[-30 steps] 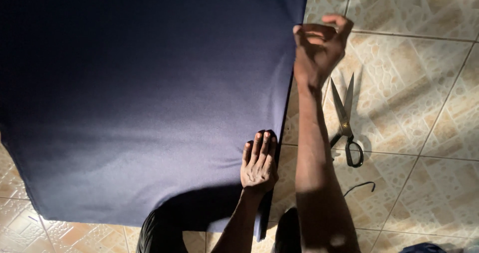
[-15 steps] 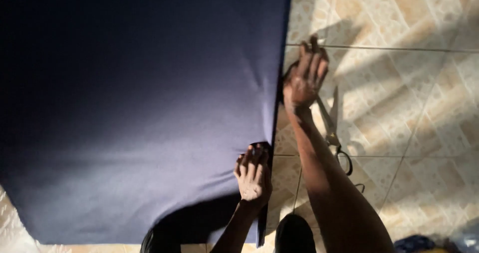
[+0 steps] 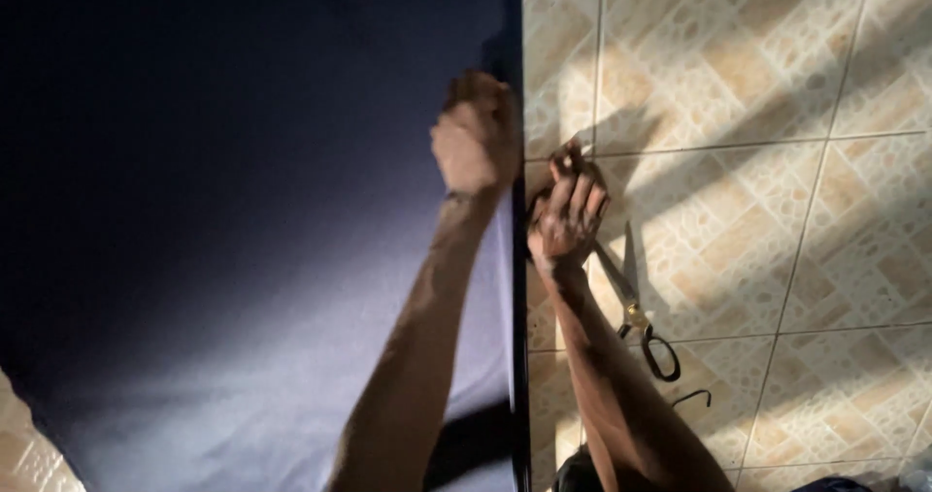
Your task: The person is preparing a large piece of dark blue fabric by unfolding it, folding it over, and smoothing it out on the floor.
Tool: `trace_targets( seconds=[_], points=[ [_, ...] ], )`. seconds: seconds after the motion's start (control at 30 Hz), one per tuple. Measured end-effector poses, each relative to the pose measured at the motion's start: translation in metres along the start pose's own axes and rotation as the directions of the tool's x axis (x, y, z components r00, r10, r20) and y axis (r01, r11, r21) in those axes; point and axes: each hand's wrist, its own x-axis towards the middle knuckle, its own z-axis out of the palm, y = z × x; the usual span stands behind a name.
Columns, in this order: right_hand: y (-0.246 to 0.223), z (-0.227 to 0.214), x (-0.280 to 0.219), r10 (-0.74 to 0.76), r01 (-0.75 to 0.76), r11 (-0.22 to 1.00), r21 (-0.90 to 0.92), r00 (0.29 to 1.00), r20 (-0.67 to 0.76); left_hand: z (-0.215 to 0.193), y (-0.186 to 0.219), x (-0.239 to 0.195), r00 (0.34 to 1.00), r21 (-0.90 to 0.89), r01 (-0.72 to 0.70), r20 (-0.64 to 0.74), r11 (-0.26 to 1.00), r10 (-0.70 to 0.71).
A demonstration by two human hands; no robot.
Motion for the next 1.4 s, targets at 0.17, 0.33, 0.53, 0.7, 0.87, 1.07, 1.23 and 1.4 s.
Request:
trace_targets(
  seconds=[0.17, 0.33, 0.53, 0.7, 0.87, 1.07, 1.23, 1.4],
  points=[
    [0.006, 0.015, -0.022, 0.017, -0.016, 1.000, -0.009, 0.998, 0.064, -0.036, 0.003, 0.018, 0.987, -0.160, -0.154, 0.025, 0.975, 0.160],
    [-0.002, -0.008, 0.011, 0.009, -0.009, 0.999, 0.043, 1.000, 0.016, -0.024, -0.002, 0.033, 0.998, -0.207, -0.052, 0.034, 0.977, 0.060],
    [-0.001, -0.005, 0.009, 0.005, -0.006, 0.999, 0.036, 1.000, 0.024, -0.030, 0.006, 0.038, 0.998, -0.318, 0.040, 0.049, 0.947, -0.026],
    [-0.008, -0.013, 0.008, 0.103, -0.112, 0.989, 0.099, 0.990, 0.092, -0.025, 0.009, 0.067, 0.993, -0.304, -0.089, 0.050, 0.949, 0.110],
    [-0.010, -0.016, 0.013, 0.103, -0.110, 0.990, 0.088, 0.991, 0.080, -0.038, 0.021, 0.074, 0.959, -0.584, -0.095, 0.163, 0.806, 0.231],
    [-0.009, -0.016, 0.012, 0.103, -0.111, 0.990, 0.091, 0.991, 0.087, -0.049, 0.009, 0.065, 0.919, -0.293, -0.391, -0.180, 0.873, 0.351],
    [-0.011, -0.023, 0.017, 0.105, -0.113, 0.990, 0.086, 0.989, 0.100, -0.008, -0.013, 0.047, 0.838, 0.071, -0.532, -0.102, 0.844, 0.537],
    [-0.006, -0.016, 0.010, 0.082, -0.091, 0.993, 0.078, 0.991, 0.107, -0.009, 0.011, 0.020, 0.863, 0.320, -0.501, 0.112, 0.804, 0.493]
  ],
)
